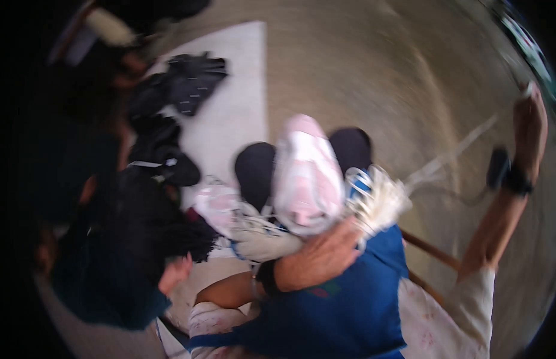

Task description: The recorder is lacing white and pink athletic shoes and organizing them into a bundle.

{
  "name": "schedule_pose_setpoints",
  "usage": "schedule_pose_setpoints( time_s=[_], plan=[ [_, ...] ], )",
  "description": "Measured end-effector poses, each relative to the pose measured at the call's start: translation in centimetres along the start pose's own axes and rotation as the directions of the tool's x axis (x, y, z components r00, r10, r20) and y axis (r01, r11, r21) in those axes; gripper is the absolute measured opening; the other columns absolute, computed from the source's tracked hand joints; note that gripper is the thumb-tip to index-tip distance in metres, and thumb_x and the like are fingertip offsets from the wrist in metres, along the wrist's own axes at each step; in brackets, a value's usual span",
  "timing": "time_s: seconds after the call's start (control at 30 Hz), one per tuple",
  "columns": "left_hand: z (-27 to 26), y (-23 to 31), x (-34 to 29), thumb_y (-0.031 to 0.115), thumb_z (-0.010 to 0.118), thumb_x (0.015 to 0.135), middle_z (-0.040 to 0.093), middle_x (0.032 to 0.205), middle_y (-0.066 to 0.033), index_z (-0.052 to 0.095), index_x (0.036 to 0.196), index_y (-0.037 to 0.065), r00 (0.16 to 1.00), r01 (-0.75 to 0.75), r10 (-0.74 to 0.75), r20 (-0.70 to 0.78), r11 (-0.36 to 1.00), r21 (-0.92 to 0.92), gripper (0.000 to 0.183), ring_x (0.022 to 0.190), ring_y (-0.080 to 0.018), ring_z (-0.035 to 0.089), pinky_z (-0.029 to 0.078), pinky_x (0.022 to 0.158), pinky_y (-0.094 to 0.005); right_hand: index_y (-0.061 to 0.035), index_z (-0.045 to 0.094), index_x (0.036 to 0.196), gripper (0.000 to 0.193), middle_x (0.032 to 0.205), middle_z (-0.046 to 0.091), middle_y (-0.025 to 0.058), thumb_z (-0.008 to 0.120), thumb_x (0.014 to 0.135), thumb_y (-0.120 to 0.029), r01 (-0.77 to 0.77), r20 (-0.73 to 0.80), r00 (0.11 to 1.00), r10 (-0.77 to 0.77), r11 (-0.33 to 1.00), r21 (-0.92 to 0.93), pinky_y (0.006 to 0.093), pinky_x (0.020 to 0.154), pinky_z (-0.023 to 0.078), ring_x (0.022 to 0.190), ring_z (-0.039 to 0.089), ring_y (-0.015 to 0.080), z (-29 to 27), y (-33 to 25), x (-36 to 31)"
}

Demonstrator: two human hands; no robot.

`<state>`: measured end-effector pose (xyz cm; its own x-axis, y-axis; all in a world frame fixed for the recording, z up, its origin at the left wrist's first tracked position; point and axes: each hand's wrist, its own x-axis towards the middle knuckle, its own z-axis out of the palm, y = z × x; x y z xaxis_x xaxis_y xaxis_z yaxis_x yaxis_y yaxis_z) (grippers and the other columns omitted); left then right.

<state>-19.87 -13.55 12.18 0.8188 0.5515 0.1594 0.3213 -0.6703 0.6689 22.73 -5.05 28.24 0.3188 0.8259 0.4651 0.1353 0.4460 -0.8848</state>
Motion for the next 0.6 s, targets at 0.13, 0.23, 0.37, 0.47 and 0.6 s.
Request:
schedule_pose_setpoints(
  time_s=[0.13,0.23,0.37,0.47,0.6],
  plan=[
    [-6.8,-0.7,1.5,0.003,0.072,0.073,0.045,0.125,-0.0235,0.039,0.124,-0.005,0.885,0.012,-0.086,-0.458,0.987,-0.161,0.062,0.118,-0.0394,0.047,0.040,0.098,-0.0406,-0.0042,0.058,0.091,0.014,0.075,0.054,-0.0028,0.060,0.082,-0.016,-0.080,0.499,0.856,0.135,0.988,-0.131,0.0225,0.059,0.041,0.067,0.052,0.0069,17.7,0.5,-7.8],
    [-9.4,-0.1,0.4,0.005,0.068,0.075,0.036,0.138,-0.0237,0.017,0.142,-0.004,0.901,-0.032,-0.053,-0.431,0.982,-0.188,0.085,0.131,-0.0351,0.036,0.026,0.110,-0.0395,-0.0012,0.058,0.088,0.005,0.076,0.058,0.0065,0.059,0.085,-0.004,-0.031,0.826,0.559,0.072,0.997,-0.066,0.0290,0.061,0.045,0.068,0.057,0.0151,24.7,0.4,-11.2],
    [-9.4,-0.1,-0.2,0.010,0.064,0.084,0.038,0.136,-0.0192,0.012,0.144,-0.002,0.897,-0.051,-0.212,-0.389,0.823,-0.566,0.080,0.130,-0.0251,0.036,0.030,0.108,-0.0383,-0.0005,0.059,0.087,0.006,0.070,0.058,0.0080,0.059,0.086,-0.007,-0.065,0.768,0.636,0.071,0.997,-0.038,0.0276,0.054,0.043,0.058,0.054,0.0146,26.9,0.6,-11.9],
    [-8.6,-2.1,-0.6,0.017,0.055,0.093,0.056,0.115,-0.0114,0.017,0.143,-0.001,0.924,0.006,-0.329,-0.196,0.523,-0.852,0.066,0.105,-0.0163,0.055,0.043,0.093,-0.0300,0.0001,0.060,0.085,0.007,0.068,0.058,0.0077,0.059,0.086,-0.007,-0.244,0.702,0.681,0.210,0.968,-0.052,0.0263,0.055,0.044,0.058,0.055,0.0137,27.7,0.9,-12.1],
    [-8.2,-2.1,-0.2,0.023,0.050,0.097,0.056,0.093,-0.0044,0.027,0.136,-0.001,0.912,0.027,-0.356,-0.204,0.547,-0.837,0.052,0.082,-0.0090,0.055,0.045,0.073,-0.0236,0.0000,0.062,0.085,0.008,0.072,0.061,0.0084,0.061,0.084,-0.008,-0.091,0.662,0.749,0.035,0.994,0.051,0.0274,0.058,0.046,0.061,0.058,0.0164,28.3,1.7,-12.4]
  ],
)
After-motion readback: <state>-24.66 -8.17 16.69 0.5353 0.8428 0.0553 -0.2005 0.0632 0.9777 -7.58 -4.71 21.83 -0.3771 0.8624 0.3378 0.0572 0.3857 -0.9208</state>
